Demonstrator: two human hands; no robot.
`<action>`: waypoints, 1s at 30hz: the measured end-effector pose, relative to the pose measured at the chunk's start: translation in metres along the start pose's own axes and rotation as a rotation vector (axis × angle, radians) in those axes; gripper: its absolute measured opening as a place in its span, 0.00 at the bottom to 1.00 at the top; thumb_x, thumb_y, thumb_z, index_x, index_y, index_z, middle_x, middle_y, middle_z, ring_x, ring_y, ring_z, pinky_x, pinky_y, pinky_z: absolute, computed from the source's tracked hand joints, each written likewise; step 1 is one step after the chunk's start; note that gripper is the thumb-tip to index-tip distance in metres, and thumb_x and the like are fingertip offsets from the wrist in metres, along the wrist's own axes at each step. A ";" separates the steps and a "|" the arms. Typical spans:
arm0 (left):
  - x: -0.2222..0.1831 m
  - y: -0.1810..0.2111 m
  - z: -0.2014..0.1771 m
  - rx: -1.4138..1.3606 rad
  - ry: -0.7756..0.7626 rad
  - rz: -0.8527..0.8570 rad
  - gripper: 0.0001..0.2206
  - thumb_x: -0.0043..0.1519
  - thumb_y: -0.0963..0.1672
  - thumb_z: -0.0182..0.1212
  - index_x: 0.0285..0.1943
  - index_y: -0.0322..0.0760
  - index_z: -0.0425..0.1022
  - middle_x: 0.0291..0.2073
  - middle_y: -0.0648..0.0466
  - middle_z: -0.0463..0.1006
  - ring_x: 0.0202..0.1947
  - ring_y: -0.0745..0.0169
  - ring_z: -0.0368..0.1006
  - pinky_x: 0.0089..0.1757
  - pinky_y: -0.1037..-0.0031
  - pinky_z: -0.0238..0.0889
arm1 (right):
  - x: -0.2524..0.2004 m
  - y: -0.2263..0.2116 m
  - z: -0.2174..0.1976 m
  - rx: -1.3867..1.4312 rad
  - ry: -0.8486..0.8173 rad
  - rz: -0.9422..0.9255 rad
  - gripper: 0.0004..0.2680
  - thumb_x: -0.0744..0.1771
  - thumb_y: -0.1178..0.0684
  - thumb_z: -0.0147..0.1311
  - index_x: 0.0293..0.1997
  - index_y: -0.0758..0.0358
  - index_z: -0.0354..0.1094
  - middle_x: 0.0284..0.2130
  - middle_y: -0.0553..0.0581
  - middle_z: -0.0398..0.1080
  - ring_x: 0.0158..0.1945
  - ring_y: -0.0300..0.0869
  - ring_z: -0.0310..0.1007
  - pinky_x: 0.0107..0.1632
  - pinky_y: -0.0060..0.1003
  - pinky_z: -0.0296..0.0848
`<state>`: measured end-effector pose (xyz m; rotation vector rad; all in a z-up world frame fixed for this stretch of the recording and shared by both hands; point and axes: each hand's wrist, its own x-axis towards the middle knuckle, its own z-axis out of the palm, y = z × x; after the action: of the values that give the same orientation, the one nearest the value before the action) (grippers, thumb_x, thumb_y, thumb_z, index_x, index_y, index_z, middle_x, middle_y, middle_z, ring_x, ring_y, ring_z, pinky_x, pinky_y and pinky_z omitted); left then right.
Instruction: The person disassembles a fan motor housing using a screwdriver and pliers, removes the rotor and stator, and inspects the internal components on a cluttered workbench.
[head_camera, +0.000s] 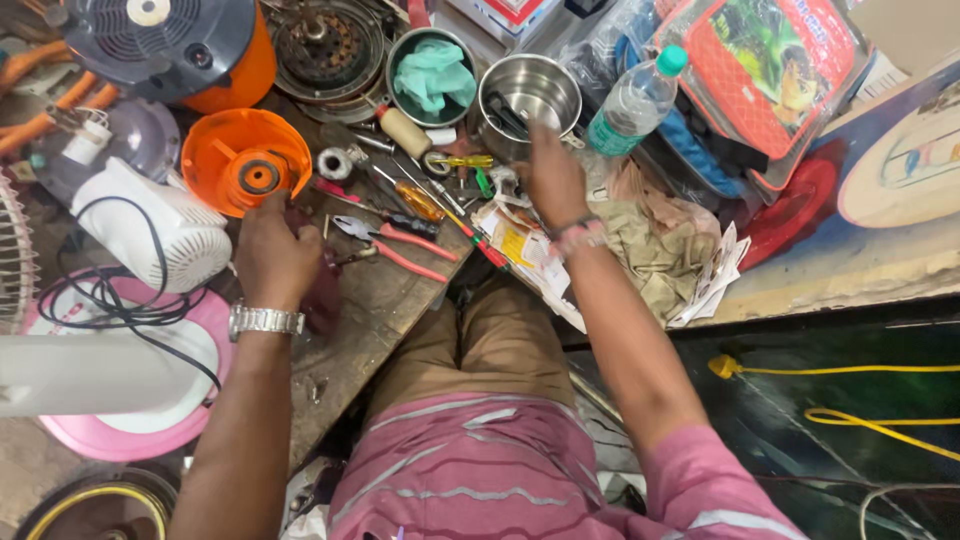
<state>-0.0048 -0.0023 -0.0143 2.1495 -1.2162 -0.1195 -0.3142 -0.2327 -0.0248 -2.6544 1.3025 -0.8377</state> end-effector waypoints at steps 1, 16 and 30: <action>0.000 0.001 0.000 -0.010 0.005 -0.004 0.22 0.56 0.43 0.61 0.61 0.34 0.74 0.46 0.37 0.77 0.50 0.35 0.72 0.49 0.51 0.66 | 0.007 0.003 0.009 -0.041 -0.072 0.067 0.21 0.63 0.52 0.63 0.61 0.67 0.63 0.53 0.67 0.68 0.45 0.64 0.73 0.44 0.55 0.72; 0.000 -0.012 -0.003 -0.051 0.011 0.051 0.24 0.57 0.42 0.60 0.65 0.30 0.72 0.48 0.34 0.77 0.51 0.32 0.71 0.51 0.50 0.64 | -0.136 -0.047 -0.104 0.217 -0.024 0.266 0.05 0.64 0.61 0.60 0.42 0.67 0.73 0.32 0.62 0.71 0.35 0.55 0.74 0.39 0.47 0.70; 0.000 -0.023 -0.005 -0.068 0.014 0.028 0.25 0.57 0.44 0.60 0.65 0.29 0.71 0.52 0.32 0.76 0.53 0.32 0.71 0.54 0.51 0.64 | -0.131 -0.045 -0.120 0.134 0.045 0.279 0.06 0.67 0.59 0.55 0.47 0.63 0.73 0.43 0.62 0.75 0.45 0.56 0.76 0.48 0.46 0.74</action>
<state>0.0137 0.0083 -0.0236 2.0711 -1.2163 -0.1322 -0.4066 -0.0852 0.0328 -2.2957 1.5215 -0.9118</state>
